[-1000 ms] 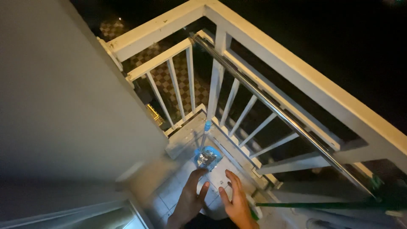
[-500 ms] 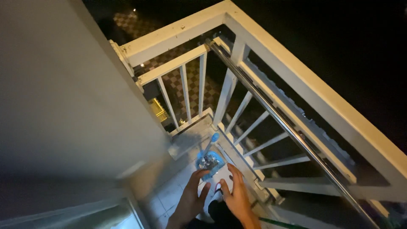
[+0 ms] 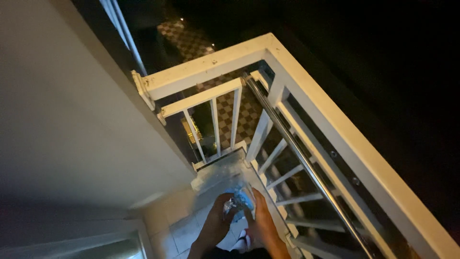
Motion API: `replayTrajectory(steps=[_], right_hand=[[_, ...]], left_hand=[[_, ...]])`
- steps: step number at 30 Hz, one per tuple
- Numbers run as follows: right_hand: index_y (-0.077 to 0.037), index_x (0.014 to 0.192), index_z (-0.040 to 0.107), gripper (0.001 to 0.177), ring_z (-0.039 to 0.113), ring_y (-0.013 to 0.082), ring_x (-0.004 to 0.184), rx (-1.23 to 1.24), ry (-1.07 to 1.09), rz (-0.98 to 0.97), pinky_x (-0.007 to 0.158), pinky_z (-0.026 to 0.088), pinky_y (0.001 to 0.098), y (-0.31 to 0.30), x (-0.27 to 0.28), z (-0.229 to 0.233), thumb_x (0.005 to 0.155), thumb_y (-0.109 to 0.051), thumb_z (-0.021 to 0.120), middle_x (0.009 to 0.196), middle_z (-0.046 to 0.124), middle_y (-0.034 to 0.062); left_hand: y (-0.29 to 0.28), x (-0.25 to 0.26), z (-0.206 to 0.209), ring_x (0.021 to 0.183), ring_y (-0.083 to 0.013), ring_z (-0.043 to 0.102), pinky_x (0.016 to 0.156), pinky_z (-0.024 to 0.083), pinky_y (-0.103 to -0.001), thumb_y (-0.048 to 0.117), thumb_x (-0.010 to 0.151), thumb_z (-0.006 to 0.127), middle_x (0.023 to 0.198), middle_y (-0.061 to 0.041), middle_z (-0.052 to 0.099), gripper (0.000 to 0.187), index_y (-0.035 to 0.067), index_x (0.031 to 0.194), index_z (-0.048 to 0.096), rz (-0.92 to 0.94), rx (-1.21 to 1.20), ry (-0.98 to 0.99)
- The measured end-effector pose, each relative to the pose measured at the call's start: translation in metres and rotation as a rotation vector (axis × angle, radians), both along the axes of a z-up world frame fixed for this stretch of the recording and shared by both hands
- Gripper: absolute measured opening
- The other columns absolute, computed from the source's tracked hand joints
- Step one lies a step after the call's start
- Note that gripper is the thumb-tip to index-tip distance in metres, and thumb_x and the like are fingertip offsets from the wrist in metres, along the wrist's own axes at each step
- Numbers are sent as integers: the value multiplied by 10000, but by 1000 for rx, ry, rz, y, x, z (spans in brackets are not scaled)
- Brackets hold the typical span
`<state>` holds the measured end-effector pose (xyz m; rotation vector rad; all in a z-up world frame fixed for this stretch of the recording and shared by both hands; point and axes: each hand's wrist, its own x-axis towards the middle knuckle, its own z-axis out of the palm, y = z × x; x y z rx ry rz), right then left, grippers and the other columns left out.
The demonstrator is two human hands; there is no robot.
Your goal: Repairing or assembling a cleaning tool by attaching a plastic bottle to a handle on a balcony and then indoors.
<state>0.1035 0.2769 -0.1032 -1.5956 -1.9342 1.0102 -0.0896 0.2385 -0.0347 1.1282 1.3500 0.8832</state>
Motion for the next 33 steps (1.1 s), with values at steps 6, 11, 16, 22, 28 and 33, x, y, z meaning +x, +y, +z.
replayTrajectory(steps=[6,11,16,22,28,33], right_hand=[[-87,1586,168,754,349,326,1500,-213,114,39,1148,378,419,24,-11,27,959,-91,588,1621,288,185],[-94,1603,95,729,303,350,1504,-307,-3,48,1181,333,418,36,-21,41,1047,-242,542,1637,230,206],[-91,1607,135,733,366,336,1488,-239,-43,92,1182,354,394,47,-18,-3,1009,-218,540,1602,314,228],[-94,1539,260,622,452,340,1410,-229,-32,41,1138,389,401,54,-34,2,1002,-182,560,1512,437,207],[-98,1454,417,493,560,344,1313,-212,-4,-71,1084,432,410,57,-52,-13,992,-136,586,1399,591,180],[-96,1336,474,360,710,330,1113,-313,110,-226,923,548,407,66,-64,-24,995,-162,568,1178,674,176]], left_hand=[[13,12,-43,1283,-380,563,1043,464,-427,55,934,673,1347,-217,568,470,41,1361,476,61,312,165],[25,14,-26,1306,-388,556,1053,465,-420,102,960,646,1396,-205,537,467,63,1384,455,45,141,154],[39,15,-78,1281,-410,566,1024,486,-433,68,935,623,1430,-231,501,547,44,1437,407,101,258,139],[51,16,-132,1205,-388,612,1006,506,-418,142,941,631,1339,-228,558,526,44,1423,444,-11,244,123],[74,-3,-171,1110,-359,670,983,530,-397,235,949,637,1226,-221,631,515,47,1406,491,-203,234,112],[94,-27,-178,1241,-320,578,1041,470,-389,341,1095,461,1423,-206,528,489,14,1458,453,-361,346,44]])
